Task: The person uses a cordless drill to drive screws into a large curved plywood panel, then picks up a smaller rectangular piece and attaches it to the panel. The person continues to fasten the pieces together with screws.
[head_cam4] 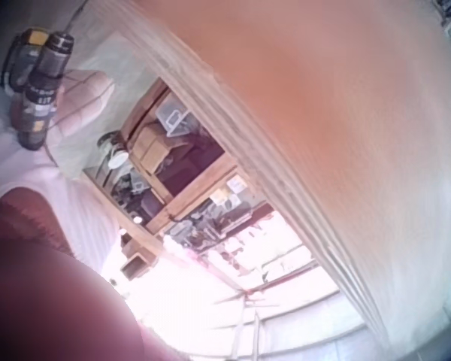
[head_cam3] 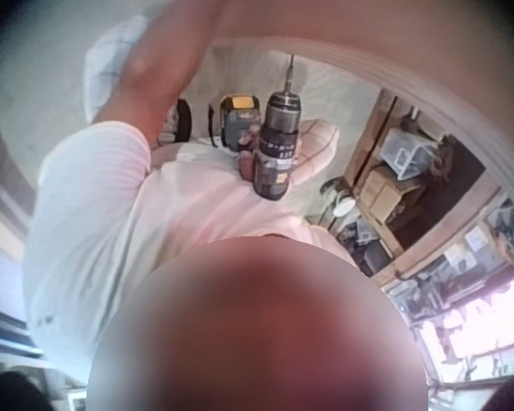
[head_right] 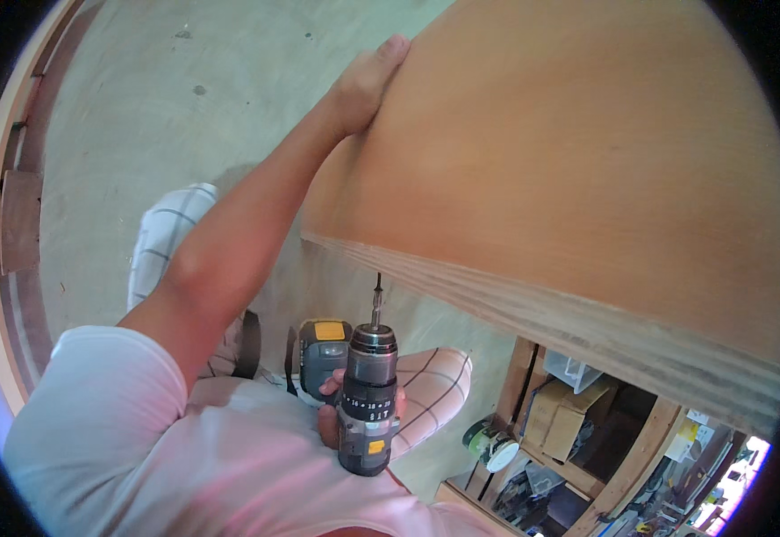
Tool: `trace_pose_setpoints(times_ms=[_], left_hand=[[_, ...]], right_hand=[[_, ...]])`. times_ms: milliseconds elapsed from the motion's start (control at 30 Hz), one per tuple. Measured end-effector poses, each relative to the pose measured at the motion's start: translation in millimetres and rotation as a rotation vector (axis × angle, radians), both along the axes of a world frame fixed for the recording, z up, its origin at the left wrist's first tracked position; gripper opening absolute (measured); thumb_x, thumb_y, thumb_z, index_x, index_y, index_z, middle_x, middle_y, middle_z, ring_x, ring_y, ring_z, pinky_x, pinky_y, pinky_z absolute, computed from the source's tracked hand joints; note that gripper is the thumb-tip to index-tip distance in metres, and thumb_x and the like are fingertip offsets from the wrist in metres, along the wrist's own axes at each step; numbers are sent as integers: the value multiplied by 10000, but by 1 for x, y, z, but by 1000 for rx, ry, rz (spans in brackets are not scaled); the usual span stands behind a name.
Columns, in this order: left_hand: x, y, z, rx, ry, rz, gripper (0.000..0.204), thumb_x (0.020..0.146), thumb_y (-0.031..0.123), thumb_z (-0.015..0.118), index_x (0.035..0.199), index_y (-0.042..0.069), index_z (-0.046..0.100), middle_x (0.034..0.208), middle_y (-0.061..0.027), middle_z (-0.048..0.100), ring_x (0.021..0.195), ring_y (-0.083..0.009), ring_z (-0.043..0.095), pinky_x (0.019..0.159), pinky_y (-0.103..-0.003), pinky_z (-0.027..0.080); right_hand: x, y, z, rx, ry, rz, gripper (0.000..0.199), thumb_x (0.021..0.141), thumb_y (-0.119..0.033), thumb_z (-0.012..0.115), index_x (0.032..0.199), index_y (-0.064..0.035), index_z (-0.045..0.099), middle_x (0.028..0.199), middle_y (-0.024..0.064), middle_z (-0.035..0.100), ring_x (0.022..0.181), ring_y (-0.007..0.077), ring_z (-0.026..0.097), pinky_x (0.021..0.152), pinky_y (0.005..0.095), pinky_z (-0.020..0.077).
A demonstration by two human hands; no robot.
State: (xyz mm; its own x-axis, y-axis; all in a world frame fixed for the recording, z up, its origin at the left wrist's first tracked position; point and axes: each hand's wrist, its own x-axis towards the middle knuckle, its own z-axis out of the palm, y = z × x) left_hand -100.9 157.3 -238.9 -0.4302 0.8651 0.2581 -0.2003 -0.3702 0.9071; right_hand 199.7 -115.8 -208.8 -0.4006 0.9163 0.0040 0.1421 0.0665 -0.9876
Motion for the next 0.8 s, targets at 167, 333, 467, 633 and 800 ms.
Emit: trace_pose_setpoints(times_ms=[167,333,467,633,800], left_hand=[[-2,-4,5,-40,-37,-13,739,997,611,440,988,-65,739,876,-167,726,873,-232,651,845,-354,496],[3,-8,3,-25,-123,-27,713,996,594,472,1014,-66,742,920,-169,742,898,-232,673,866,-353,504],[4,-9,2,-63,-76,-18,722,986,608,481,1011,-65,741,927,-181,743,899,-247,683,870,-361,506],[2,-6,5,-50,-60,-18,766,964,652,474,993,-64,746,911,-200,739,884,-272,690,875,-375,510],[0,-6,6,-87,-41,-16,789,952,670,472,986,-68,748,914,-206,739,895,-280,696,887,-377,509]], right_hand=[[-13,3,6,10,55,-1,504,794,-61,731,1241,0,505,1127,140,611,926,225,664,819,376,554],[-13,2,19,-184,16,-45,522,741,-10,780,1190,8,514,1081,126,614,932,214,665,840,366,565],[-4,7,15,-187,-43,21,494,769,-14,753,1195,-7,503,1051,115,609,896,201,662,823,364,569],[3,9,12,-122,-69,79,488,768,-14,753,1192,0,513,1050,108,612,878,191,663,807,362,570],[0,1,7,-135,8,37,501,760,-14,755,1207,-4,529,1056,106,619,899,198,665,809,360,568]])
